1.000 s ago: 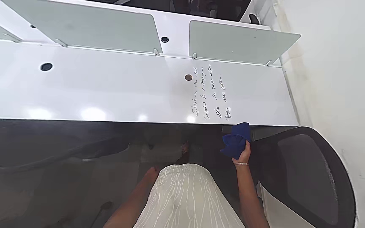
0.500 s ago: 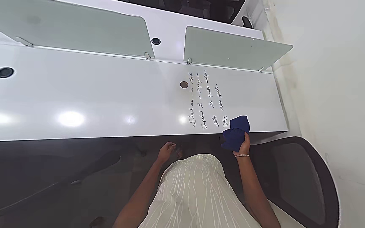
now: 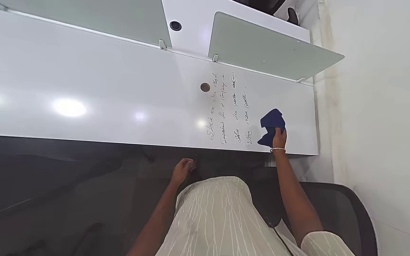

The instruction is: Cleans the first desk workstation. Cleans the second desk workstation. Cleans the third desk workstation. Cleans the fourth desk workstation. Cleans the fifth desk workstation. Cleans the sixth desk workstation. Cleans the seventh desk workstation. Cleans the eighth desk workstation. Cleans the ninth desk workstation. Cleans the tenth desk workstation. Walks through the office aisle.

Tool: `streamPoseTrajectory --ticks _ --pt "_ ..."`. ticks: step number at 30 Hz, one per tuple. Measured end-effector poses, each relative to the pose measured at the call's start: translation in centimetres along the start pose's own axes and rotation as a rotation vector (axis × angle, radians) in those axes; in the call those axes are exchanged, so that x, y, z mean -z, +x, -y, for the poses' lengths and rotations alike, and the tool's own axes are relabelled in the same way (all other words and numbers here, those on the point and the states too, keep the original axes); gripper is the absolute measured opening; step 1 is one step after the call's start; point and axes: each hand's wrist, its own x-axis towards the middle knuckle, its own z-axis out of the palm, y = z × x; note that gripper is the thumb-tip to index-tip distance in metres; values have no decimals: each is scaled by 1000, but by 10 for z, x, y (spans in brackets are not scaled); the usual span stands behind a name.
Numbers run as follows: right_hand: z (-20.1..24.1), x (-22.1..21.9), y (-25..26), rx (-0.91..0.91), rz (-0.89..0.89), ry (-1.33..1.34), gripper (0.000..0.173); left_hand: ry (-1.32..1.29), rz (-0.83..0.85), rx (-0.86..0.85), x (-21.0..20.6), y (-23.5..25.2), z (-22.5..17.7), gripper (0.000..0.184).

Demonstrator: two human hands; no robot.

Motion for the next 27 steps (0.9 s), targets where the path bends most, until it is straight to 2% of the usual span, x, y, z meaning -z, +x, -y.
streamPoseTrajectory --ticks 4,7,11,13,15,18,21,24,27 --pt "-58 11 43 183 216 -474 48 -5 -55 39 -28 -4 2 26" --pt "-108 14 49 226 423 -752 57 3 -96 56 -61 -1 -1 26" --pt "-169 10 31 297 801 -904 57 16 -157 95 -126 -9 -9 26" --pt "-193 2 29 417 867 -892 61 32 -157 114 -162 -20 -19 28" --pt "-196 -17 43 497 847 -846 68 68 -99 118 -192 -34 -26 29" --pt "-165 -70 87 532 785 -771 60 149 -23 160 -213 -60 -32 30" --pt "-126 -121 134 473 686 -674 54 169 -157 160 -216 -78 -29 30" --pt "-115 -121 131 442 679 -653 56 157 -233 157 -212 -90 -23 30" --pt "-140 -85 89 448 823 -754 51 106 -228 152 -201 -85 -24 29"
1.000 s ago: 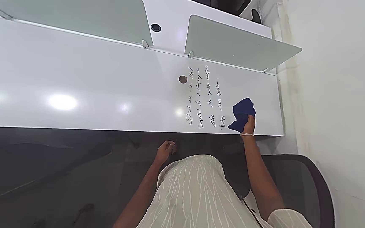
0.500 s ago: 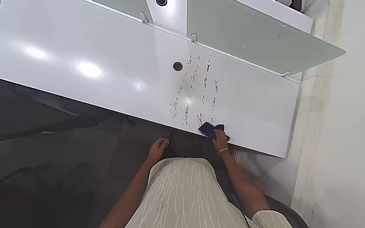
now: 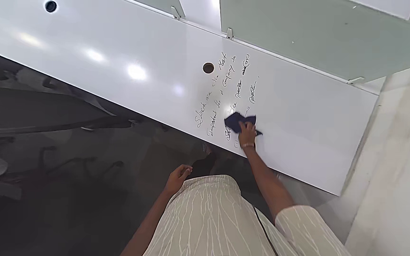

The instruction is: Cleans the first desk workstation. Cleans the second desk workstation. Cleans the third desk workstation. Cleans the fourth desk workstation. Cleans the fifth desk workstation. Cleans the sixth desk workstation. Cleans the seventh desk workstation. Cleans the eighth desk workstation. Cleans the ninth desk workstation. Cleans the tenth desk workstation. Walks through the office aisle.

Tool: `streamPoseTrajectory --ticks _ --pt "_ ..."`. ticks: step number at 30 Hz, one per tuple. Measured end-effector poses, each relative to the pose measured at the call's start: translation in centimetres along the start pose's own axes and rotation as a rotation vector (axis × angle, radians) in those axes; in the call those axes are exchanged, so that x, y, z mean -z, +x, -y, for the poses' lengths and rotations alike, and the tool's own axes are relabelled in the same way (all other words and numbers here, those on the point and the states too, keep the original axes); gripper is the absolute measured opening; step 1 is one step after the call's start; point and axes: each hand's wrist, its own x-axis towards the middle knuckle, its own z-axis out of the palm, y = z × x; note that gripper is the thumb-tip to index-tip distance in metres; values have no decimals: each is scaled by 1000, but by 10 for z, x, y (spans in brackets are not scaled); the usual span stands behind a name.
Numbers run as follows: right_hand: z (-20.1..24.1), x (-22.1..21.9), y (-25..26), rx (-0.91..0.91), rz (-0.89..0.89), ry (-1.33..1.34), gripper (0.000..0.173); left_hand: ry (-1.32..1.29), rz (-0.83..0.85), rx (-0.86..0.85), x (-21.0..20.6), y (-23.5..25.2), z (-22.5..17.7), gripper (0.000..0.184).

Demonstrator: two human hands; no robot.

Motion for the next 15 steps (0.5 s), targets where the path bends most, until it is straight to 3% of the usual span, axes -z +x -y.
streamPoseTrajectory --ticks 2,4,6,8,11,13,15 --pt "-4 -25 -54 42 99 -79 57 -27 5 10 8 8 -4 27" --pt "-5 -38 -68 43 83 -134 64 -44 23 -10 17 22 -9 28" --pt "6 -31 -41 26 47 -134 61 -54 32 -20 26 26 -10 28" --pt "25 -10 19 -52 -46 -90 53 -69 18 -28 35 35 -9 27" --pt "48 20 97 -179 -187 -11 55 -70 4 -16 38 44 2 27" --pt "49 18 102 -182 -205 -17 56 -67 15 9 43 44 9 29" --pt "36 7 74 -143 -135 -56 56 -83 9 30 45 48 10 29"
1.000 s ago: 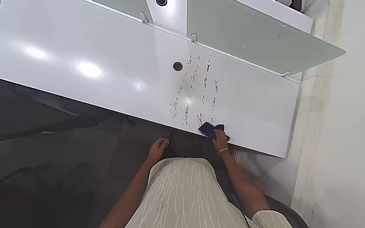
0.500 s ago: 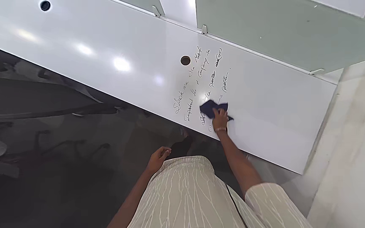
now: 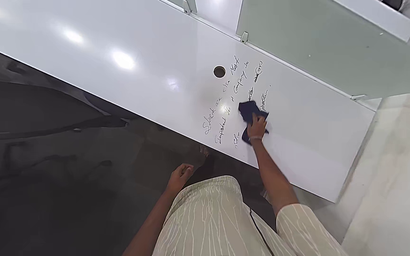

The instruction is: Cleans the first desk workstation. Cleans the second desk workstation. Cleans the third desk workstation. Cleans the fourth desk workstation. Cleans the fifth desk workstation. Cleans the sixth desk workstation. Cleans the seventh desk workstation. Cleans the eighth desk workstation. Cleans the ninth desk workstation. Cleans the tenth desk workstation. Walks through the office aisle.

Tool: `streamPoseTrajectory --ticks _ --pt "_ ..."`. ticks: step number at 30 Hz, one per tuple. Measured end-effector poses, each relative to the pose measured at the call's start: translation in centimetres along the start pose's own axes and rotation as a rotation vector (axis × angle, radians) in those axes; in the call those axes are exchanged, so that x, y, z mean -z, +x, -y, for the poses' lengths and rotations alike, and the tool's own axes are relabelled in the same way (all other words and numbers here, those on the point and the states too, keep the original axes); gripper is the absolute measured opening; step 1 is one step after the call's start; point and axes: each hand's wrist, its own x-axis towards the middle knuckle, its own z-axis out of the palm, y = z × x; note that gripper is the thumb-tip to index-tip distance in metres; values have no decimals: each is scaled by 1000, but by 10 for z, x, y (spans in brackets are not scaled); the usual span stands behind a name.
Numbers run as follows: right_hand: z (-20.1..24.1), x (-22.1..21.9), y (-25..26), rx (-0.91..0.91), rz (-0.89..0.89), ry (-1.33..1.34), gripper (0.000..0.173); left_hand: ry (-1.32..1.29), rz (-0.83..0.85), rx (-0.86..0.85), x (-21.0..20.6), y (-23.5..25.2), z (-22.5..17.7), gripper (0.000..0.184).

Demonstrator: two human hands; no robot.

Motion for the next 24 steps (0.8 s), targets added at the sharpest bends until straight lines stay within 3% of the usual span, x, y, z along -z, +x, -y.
streamPoseTrajectory --ticks 3,5,7,12,14,17,21,24 --pt "-35 -26 -79 120 54 -107 52 -29 -24 18 -4 3 -3 30" --pt "-54 -33 -94 164 51 -132 51 -51 -34 14 -11 7 -11 29" --pt "-56 -18 -63 152 77 -138 53 -65 -32 16 -22 11 -23 29" --pt "-25 45 114 -21 -51 -76 55 -77 -90 -3 -57 24 -50 27" --pt "-17 58 156 -25 -107 -33 56 -79 -81 -6 -71 28 -57 28" --pt "-23 57 134 46 -20 -44 52 -60 -61 9 -85 30 -64 28" --pt "-57 28 25 268 165 -111 51 -62 -99 23 -88 40 -92 28" --pt "-70 33 39 338 215 -127 53 -82 -136 2 -91 42 -106 27"
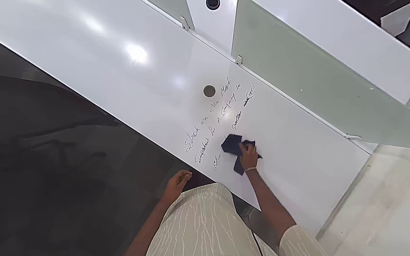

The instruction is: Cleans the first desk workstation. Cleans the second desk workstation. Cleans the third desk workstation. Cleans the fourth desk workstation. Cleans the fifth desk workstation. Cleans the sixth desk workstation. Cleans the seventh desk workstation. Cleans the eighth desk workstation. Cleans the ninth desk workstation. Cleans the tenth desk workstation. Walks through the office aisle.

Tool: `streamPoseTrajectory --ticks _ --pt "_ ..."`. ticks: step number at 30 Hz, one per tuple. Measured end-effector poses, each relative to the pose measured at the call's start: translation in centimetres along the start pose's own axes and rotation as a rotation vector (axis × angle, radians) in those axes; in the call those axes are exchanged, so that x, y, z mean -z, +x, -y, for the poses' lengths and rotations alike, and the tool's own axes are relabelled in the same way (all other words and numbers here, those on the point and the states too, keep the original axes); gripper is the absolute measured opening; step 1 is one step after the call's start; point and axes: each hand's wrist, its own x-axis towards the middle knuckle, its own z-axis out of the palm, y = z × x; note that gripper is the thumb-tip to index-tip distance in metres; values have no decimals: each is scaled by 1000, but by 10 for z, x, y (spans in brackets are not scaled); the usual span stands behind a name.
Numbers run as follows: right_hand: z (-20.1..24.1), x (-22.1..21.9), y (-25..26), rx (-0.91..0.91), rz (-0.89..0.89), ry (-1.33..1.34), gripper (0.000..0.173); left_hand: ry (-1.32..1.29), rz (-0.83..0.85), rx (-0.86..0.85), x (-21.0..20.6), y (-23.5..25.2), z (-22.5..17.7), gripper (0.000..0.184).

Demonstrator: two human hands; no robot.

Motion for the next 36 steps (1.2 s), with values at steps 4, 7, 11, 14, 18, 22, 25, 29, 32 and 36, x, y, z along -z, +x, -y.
streamPoseTrajectory --ticks 4,7,11,14,18,22,25,29,32,36 --pt "-10 71 122 -242 -183 75 52 8 -2 9 -4 -2 -2 26" --pt "2 99 195 -355 -307 111 56 26 -14 29 0 -6 2 27" --pt "37 49 115 -123 -106 111 52 -13 -49 42 -1 -8 5 26" --pt "56 -13 21 74 11 24 51 -5 -35 39 -7 -6 6 27" --pt "56 -6 32 126 37 16 52 80 68 57 -16 4 16 28" --pt "61 38 142 -95 -178 75 51 309 201 21 -23 30 18 33" --pt "77 39 154 -197 -218 75 53 410 241 -44 -21 45 -3 34" --pt "87 -21 22 -7 36 2 53 418 221 -85 -17 58 -20 34" --pt "79 -66 -75 131 152 -54 54 423 252 -100 -12 58 -7 34" --pt "82 -64 -53 156 103 -62 53 419 279 -112 -1 53 18 34"
